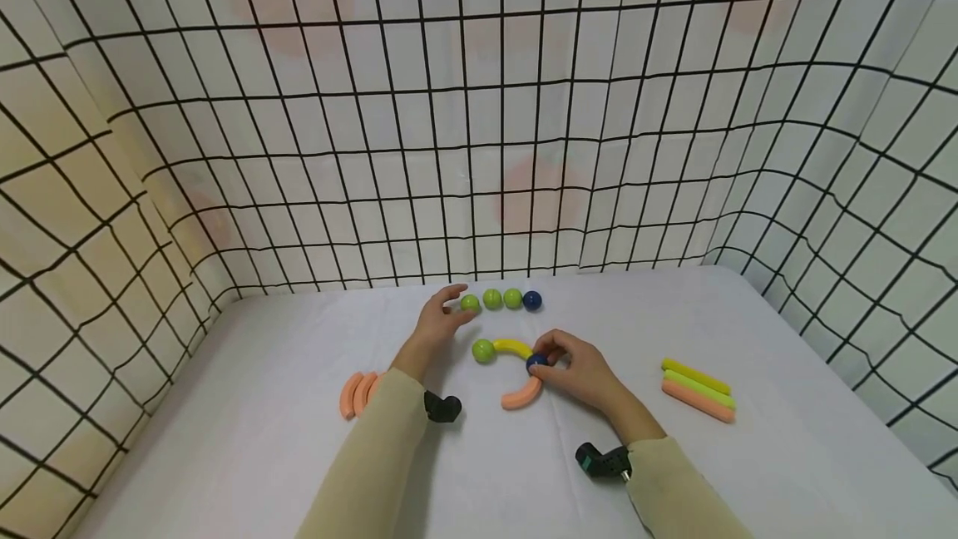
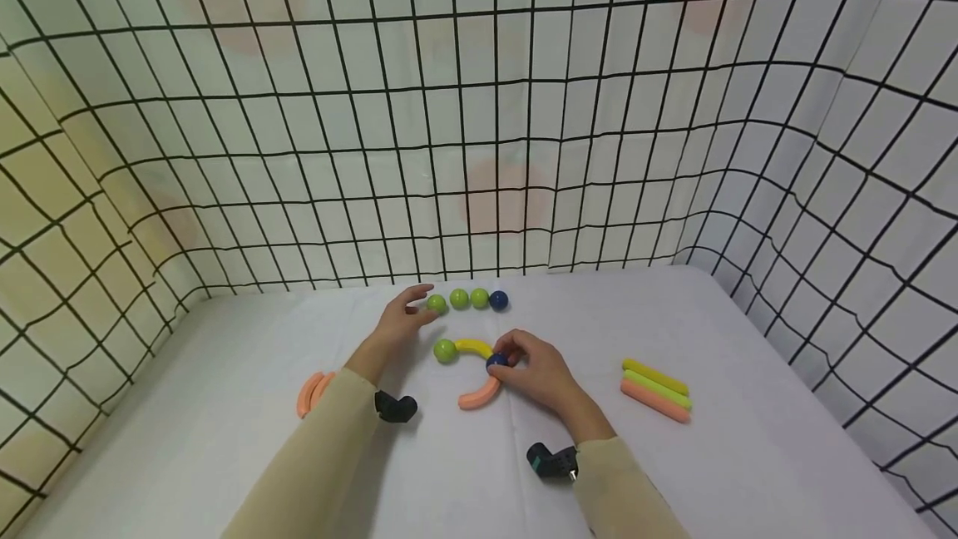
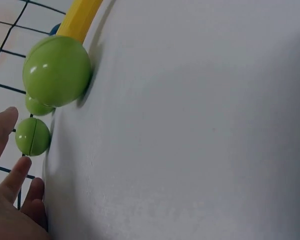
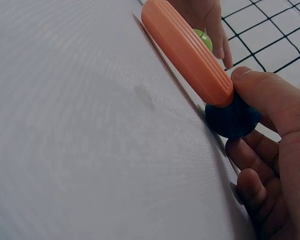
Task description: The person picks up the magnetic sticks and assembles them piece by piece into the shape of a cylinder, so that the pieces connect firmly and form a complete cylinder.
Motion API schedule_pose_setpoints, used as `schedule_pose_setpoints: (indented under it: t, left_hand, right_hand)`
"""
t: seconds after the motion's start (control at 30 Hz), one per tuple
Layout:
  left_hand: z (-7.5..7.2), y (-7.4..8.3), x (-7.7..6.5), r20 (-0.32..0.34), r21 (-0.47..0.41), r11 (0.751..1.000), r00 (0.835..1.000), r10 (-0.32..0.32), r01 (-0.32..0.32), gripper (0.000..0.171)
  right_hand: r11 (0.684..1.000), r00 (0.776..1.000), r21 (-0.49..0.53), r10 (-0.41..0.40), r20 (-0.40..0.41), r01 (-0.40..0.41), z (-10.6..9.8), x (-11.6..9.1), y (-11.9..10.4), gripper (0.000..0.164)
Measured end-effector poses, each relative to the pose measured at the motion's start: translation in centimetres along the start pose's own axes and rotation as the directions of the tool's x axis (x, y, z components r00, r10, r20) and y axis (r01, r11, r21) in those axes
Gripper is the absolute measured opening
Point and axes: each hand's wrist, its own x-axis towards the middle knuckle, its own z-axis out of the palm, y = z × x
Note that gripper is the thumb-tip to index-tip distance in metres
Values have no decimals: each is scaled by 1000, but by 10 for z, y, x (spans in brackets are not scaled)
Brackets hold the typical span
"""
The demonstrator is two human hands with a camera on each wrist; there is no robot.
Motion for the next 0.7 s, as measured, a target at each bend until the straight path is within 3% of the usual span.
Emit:
schedule_pose_setpoints:
  t: [0.3, 0.7]
  left_hand:
    - [-2, 3, 4, 52, 114, 992, 997, -51, 45, 49]
    - [2, 3, 5, -9, 167, 982, 996, -86, 86, 42]
  right_hand:
    - [1000, 1000, 14, 0, -7, 0, 2, 1, 0, 26]
    - [1000, 1000, 13, -2, -11, 2, 2, 0, 0, 26]
